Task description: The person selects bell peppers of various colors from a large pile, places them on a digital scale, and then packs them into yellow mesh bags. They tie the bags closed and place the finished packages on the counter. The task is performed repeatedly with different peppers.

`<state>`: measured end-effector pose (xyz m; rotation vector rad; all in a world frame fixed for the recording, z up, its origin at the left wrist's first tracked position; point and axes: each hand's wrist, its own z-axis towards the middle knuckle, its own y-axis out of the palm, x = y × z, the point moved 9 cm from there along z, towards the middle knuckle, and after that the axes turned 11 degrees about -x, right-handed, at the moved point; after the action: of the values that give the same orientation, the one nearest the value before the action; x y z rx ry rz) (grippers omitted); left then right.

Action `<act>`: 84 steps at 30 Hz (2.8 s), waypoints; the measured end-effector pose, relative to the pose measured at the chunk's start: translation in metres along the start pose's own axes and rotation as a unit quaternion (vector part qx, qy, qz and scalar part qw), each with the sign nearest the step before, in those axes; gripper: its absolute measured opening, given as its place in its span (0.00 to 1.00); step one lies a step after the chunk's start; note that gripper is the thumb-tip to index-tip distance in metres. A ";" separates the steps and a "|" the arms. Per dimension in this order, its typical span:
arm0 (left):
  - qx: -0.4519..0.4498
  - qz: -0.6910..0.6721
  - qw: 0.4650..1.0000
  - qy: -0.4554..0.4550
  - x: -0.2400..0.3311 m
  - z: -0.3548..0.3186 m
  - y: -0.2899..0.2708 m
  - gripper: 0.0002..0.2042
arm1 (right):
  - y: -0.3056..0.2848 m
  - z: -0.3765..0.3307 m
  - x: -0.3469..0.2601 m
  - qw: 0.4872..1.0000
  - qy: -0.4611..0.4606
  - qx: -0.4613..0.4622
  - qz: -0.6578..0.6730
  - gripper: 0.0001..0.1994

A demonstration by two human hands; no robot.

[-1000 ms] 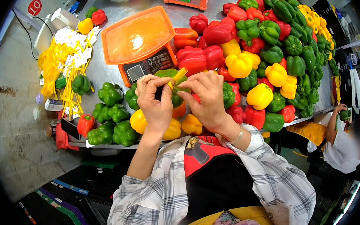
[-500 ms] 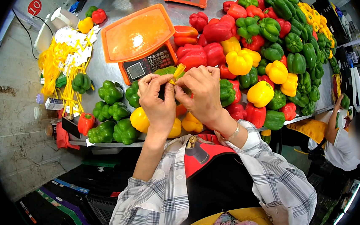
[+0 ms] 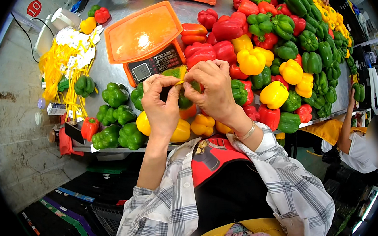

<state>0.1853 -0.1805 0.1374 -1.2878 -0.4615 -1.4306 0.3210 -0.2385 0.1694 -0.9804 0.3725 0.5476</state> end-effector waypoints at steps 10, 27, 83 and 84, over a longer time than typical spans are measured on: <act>-0.053 -0.186 0.980 -0.049 -0.011 0.001 0.004 0.10 | 0.010 0.000 0.017 0.993 0.050 -0.063 0.087 0.05; -0.007 -0.035 0.999 -0.005 -0.006 -0.003 0.007 0.18 | 0.002 0.005 0.007 0.987 0.041 -0.132 0.084 0.03; -0.031 0.032 0.995 0.089 -0.017 -0.006 0.038 0.11 | 0.019 0.001 0.053 0.804 0.100 0.081 0.580 0.09; -0.031 0.029 0.995 0.087 -0.017 -0.006 0.041 0.11 | 0.020 0.001 0.054 0.796 0.107 0.084 0.590 0.09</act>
<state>0.2155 -0.1911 0.1061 -1.2034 -0.2632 -1.5025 0.3525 -0.2148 0.1278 -0.5306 1.2487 1.5070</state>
